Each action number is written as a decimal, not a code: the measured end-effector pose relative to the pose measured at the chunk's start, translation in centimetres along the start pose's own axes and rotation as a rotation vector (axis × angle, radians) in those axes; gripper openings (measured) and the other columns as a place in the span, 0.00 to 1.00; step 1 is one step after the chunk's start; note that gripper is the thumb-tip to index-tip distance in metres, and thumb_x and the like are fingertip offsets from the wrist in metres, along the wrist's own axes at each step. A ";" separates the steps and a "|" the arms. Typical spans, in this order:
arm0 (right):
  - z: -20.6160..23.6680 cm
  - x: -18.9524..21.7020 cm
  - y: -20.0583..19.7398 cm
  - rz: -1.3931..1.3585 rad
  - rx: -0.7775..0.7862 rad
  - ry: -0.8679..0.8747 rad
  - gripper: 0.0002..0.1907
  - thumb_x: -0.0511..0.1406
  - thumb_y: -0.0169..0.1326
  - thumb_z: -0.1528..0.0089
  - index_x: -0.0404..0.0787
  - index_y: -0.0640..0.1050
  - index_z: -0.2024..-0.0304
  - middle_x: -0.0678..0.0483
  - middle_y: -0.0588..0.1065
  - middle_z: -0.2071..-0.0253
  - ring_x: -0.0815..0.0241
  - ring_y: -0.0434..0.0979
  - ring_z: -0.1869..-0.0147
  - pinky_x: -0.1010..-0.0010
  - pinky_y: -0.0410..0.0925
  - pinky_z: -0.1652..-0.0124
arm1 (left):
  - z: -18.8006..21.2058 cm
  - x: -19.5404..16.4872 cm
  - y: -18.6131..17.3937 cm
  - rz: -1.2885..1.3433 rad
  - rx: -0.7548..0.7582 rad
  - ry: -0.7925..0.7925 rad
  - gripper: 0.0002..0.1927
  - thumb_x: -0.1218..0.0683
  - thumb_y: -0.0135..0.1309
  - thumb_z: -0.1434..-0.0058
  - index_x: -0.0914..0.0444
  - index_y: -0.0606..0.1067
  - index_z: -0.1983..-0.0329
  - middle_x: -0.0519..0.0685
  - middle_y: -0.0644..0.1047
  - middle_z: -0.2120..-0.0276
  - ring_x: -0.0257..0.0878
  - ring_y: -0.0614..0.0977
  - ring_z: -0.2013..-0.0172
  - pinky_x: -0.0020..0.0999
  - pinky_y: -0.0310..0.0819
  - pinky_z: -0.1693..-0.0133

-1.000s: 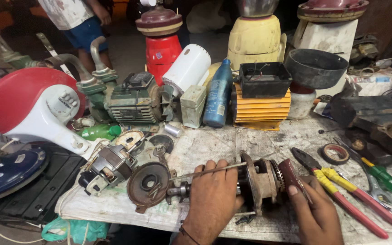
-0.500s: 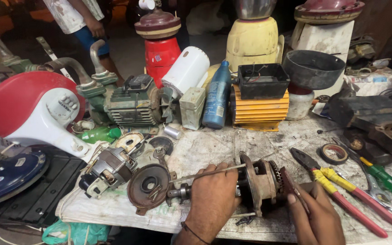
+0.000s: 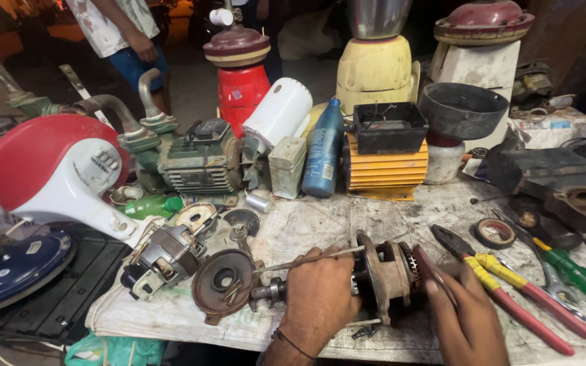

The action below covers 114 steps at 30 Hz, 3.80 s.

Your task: The person holds a disassembled motor or generator rotor with one hand and sands its outer surface with a sanding block in the other hand. The person rotates the part to sand different areas and briefly pauses to inspect the surface before continuing.

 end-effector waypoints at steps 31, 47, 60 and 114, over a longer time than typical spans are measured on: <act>0.0 -0.4 0.4 0.225 0.019 -0.126 0.25 0.35 0.51 0.38 0.44 0.76 0.37 0.45 0.74 0.57 0.51 0.76 0.51 0.66 0.66 0.48 | 0.6 -0.3 -0.3 0.037 -0.306 0.113 0.16 0.57 0.65 0.62 0.64 0.79 0.68 0.57 0.81 0.66 0.52 0.84 0.65 0.44 0.79 0.58; 0.2 -1.0 -0.1 0.187 0.019 -0.194 0.23 0.36 0.50 0.37 0.41 0.77 0.39 0.44 0.75 0.54 0.49 0.78 0.47 0.66 0.66 0.45 | 0.6 -0.2 0.1 0.058 -0.287 0.090 0.15 0.55 0.66 0.60 0.63 0.79 0.68 0.56 0.81 0.69 0.54 0.83 0.65 0.47 0.78 0.61; 0.1 -0.8 0.5 0.112 0.019 -0.193 0.20 0.33 0.50 0.36 0.36 0.77 0.42 0.44 0.75 0.56 0.50 0.78 0.51 0.64 0.67 0.49 | 0.4 0.4 0.2 0.073 -0.231 0.048 0.12 0.55 0.64 0.57 0.61 0.80 0.69 0.55 0.81 0.74 0.53 0.84 0.70 0.47 0.80 0.65; 0.6 0.0 -0.4 0.073 0.094 -0.075 0.21 0.33 0.52 0.34 0.39 0.80 0.39 0.51 0.72 0.57 0.58 0.74 0.62 0.71 0.69 0.64 | 0.4 0.5 0.5 0.056 -0.114 0.008 0.16 0.54 0.66 0.56 0.61 0.79 0.64 0.56 0.82 0.68 0.53 0.84 0.65 0.48 0.79 0.62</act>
Point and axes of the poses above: each hand's wrist, its own z-axis away from the middle knuckle, its own y-axis out of the palm, x = y × z, the point moved 4 cm from there along -z, towards the middle knuckle
